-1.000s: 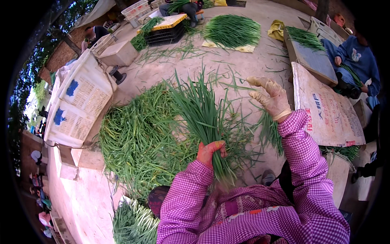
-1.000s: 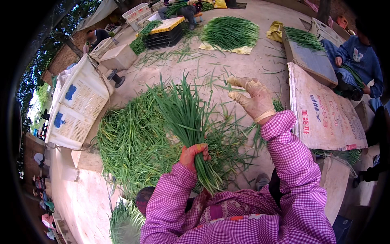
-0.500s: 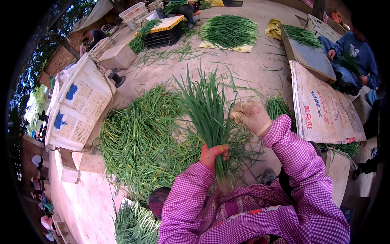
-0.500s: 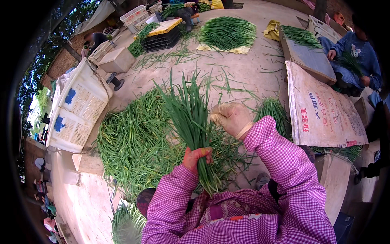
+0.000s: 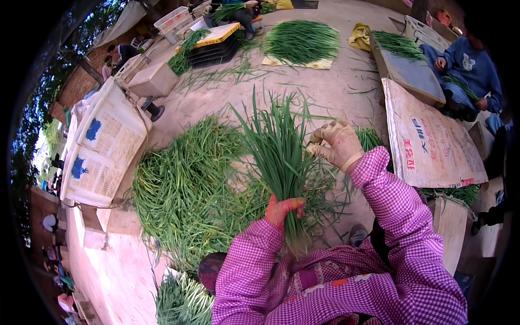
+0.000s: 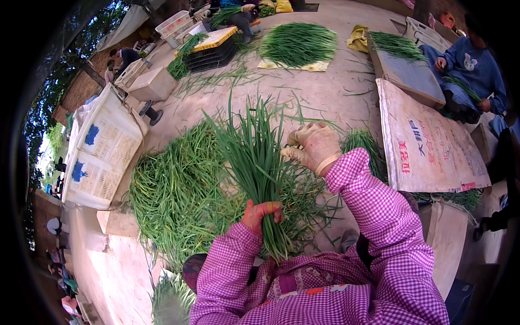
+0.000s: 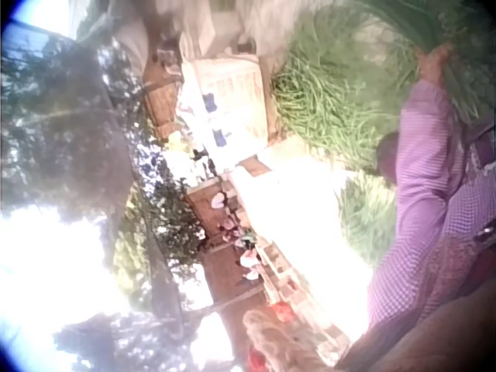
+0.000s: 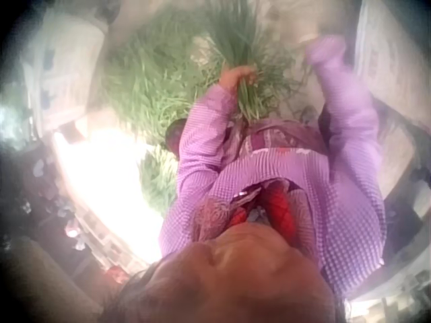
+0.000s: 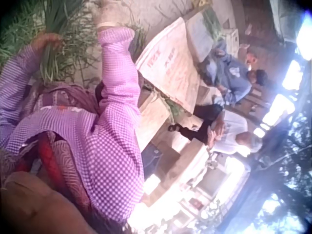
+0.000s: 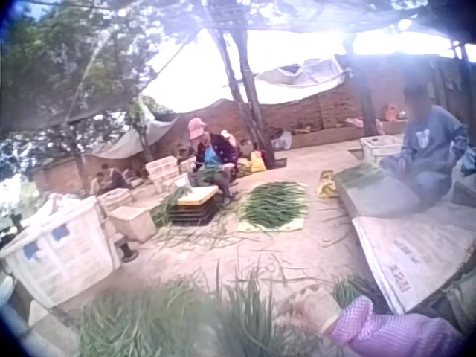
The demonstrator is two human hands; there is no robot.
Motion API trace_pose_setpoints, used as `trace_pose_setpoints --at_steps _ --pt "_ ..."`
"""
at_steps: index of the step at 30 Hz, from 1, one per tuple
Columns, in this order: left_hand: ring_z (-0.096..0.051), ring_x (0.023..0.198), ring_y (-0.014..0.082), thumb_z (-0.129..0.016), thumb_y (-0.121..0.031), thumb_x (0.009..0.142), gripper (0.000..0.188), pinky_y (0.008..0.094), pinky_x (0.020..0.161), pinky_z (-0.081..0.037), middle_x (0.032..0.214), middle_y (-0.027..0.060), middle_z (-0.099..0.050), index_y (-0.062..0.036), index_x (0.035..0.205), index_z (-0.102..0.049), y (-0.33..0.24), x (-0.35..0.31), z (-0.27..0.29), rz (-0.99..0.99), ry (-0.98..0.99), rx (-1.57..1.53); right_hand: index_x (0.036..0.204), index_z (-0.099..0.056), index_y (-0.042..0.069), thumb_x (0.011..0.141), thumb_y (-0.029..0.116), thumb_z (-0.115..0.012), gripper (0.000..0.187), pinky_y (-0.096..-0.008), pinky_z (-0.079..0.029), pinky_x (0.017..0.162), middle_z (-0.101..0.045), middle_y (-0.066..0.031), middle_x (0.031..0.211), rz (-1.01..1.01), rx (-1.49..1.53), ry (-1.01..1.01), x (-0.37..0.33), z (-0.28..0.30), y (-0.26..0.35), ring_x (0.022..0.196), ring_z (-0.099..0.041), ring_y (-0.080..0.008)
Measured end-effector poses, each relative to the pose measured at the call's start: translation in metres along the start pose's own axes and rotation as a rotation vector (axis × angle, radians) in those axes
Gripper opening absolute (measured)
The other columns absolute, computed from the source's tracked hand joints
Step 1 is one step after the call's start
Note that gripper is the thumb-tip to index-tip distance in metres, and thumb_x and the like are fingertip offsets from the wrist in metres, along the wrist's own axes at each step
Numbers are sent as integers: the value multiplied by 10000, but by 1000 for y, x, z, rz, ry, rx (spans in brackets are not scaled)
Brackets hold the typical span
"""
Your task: The person sorts leeks by hand, removing loose or damaged leaves and piling them into a bundle on the ground.
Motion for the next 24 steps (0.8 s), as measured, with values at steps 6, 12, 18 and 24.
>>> trace_pose_setpoints --at_steps 6,12,18,24 --pt "-526 518 194 -641 -6 750 512 373 614 -489 610 75 -539 53 1234 -485 2 -3 3 41 57 -114 907 -692 73 856 229 -658 168 -318 -501 719 -683 -57 792 -321 615 -18 -3 -8 -24 733 -634 -179" --pt "-526 506 200 -643 -14 748 499 380 598 -489 608 85 -550 47 1223 -505 -1 -5 2 22 50 -143 1065 -644 23 896 102 -633 187 -241 -466 771 -643 -8 890 -444 902 -245 7 24 -38 820 -566 -96" --pt "-533 491 208 -627 41 756 455 381 575 -486 618 94 -566 32 1200 -527 9 0 7 50 30 -112 1066 -674 123 823 207 -678 257 -332 -454 870 -652 -22 982 50 302 -115 8 28 17 935 -593 -198" --pt "-527 476 212 -637 49 745 450 375 559 -482 613 103 -562 33 1181 -528 11 -1 3 82 -18 -66 934 -650 109 788 257 -691 212 -387 -415 888 -645 -15 950 181 90 -77 2 8 31 905 -568 -249"
Point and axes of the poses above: each hand's wrist, its own x-axis towards the middle knuckle, its own z-axis out of the back of the hand, y = z × x, the point moved 4 cm from there along x, towards the middle knuckle
